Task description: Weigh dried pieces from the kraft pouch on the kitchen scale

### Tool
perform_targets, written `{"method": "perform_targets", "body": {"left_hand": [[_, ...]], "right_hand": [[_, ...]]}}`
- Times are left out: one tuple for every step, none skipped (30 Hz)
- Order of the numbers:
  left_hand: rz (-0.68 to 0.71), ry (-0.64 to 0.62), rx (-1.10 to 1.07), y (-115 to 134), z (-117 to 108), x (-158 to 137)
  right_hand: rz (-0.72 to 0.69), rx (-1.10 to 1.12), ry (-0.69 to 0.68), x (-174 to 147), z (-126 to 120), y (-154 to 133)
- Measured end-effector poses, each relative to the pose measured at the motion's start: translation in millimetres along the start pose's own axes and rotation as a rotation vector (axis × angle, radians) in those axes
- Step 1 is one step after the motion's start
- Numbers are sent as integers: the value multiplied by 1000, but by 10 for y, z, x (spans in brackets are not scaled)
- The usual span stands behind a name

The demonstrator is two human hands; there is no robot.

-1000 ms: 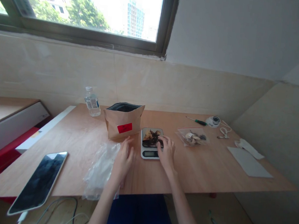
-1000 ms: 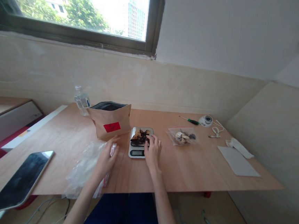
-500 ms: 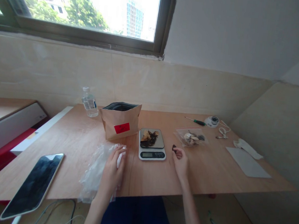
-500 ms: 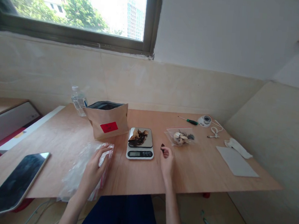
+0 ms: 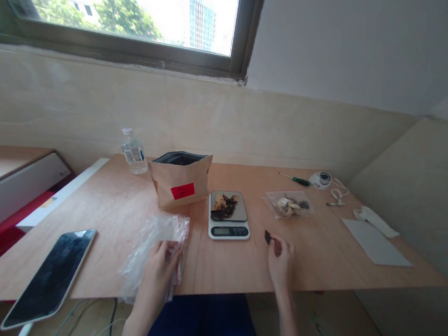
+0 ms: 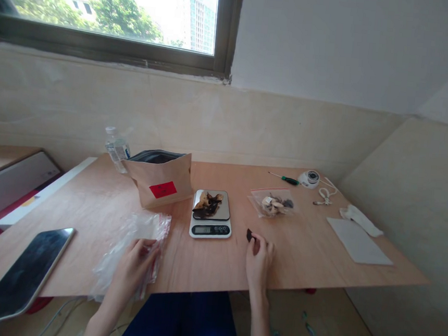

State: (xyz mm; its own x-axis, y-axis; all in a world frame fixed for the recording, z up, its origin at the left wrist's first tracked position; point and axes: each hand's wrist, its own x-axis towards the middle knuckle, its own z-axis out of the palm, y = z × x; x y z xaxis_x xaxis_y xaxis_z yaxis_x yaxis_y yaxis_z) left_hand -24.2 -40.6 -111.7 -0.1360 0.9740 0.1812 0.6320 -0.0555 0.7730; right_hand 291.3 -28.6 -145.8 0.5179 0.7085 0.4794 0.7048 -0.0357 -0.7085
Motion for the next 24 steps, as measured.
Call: {"method": "perform_targets", "body": {"left_hand": [[-11, -3, -13, 15, -16, 3], [-17, 0, -20, 35, -34, 4], [-22, 14, -19, 61, -54, 4], [-24, 36, -10, 92, -75, 3], [-25, 65, 4, 128, -95, 0], [-25, 98, 19, 169, -112, -4], [-25, 130, 29, 213, -127, -9], [-22, 156, 32, 258, -138, -16], [-17, 174, 27, 302, -144, -23], [-10, 185, 17, 341, -148, -31], [-3, 190, 6, 373, -148, -40], [6, 189, -2, 397, -147, -48], [15, 183, -7, 412, -146, -56], [23, 174, -9, 417, -146, -63], [26, 165, -9, 415, -149, -67], [23, 159, -8, 405, -156, -69], [14, 158, -7, 390, -166, -68], [0, 162, -6, 372, -179, -64], [-15, 172, -4, 352, -196, -59], [-30, 185, 0, 333, -213, -51], [-40, 198, 3, 314, -229, -43], [-46, 207, 5, 298, -244, -35], [-51, 213, 7, 285, -256, -27], [-54, 219, 7, 276, -263, -21]], "right_hand": [[-9, -28, 25, 3, -17, -30], [-18, -46, 46, 0, -32, -68], [-31, -55, 65, -9, -44, -114], [-50, -54, 74, -29, -53, -169], [-77, -45, 73, -61, -56, -234], [-108, -29, 59, -104, -53, -309], [-140, -6, 32, -156, -42, -393], [-171, 21, -7, -213, -23, -483], [-199, 48, -53, -271, 3, -577], [-222, 73, -100, -322, 35, -669], [-239, 94, -145, -362, 72, -755], [-253, 109, -185, -385, 111, -829], [-264, 114, -216, -389, 149, -887], [-272, 106, -233, -374, 185, -922], [-277, 82, -236, -343, 214, -930], [-279, 42, -228, -301, 237, -910], [-273, -14, -207, -252, 250, -860], [-258, -81, -174, -203, 255, -783], [-231, -150, -132, -158, 250, -682], [-196, -215, -88, -120, 238, -565], [-155, -263, -46, -90, 219, -439], [-121, -289, -18, -67, 195, -314], [-101, -290, -7, -49, 169, -200], [-90, -272, -10, -33, 144, -104]]}}
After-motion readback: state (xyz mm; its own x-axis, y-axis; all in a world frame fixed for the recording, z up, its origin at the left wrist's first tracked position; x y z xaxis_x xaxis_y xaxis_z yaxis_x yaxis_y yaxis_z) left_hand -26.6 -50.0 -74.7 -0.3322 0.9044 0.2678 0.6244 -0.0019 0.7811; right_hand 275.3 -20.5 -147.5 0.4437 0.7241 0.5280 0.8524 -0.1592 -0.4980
